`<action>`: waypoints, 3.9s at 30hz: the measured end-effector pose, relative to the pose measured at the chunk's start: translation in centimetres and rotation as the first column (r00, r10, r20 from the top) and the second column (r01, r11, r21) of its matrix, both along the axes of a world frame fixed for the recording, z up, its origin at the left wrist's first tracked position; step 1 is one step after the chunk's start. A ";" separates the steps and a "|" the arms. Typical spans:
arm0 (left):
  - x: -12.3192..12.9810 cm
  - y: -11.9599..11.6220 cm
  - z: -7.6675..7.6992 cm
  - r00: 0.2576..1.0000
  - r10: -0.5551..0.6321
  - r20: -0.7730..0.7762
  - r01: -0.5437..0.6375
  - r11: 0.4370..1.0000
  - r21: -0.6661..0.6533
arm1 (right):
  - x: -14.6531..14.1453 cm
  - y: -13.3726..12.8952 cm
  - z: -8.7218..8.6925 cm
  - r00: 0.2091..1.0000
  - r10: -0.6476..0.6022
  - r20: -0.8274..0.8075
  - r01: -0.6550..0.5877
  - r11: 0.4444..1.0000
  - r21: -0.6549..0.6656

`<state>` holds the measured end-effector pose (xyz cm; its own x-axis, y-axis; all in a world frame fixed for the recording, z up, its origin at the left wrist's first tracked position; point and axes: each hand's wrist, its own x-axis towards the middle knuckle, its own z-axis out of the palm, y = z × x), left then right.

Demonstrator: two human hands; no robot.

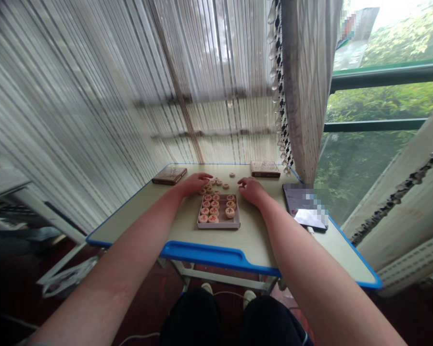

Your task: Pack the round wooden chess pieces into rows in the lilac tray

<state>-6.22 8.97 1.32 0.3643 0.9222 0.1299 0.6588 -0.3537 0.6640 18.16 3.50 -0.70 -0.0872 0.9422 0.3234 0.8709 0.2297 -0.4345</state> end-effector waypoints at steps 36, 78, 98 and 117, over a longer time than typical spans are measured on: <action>-0.7 -0.6 1.4 0.993 -0.056 -0.102 0.045 0.994 -0.102 | -0.1 0.3 -0.1 1.000 0.003 0.005 -0.003 1.000 0.026; 1.0 -2.9 2.5 0.801 -0.104 0.590 0.376 0.854 -0.360 | -4.2 -3.6 2.9 0.980 0.196 0.029 -0.196 0.938 0.284; -0.4 -7.7 -0.2 0.824 0.313 0.473 -0.325 0.944 -0.058 | -4.2 -13.0 2.8 0.955 0.282 -0.090 -0.261 0.946 0.191; -0.3 -9.5 -1.6 0.936 0.345 0.077 -0.346 0.851 0.394 | -3.9 -14.2 0.4 0.970 0.193 -0.146 -0.153 0.957 0.248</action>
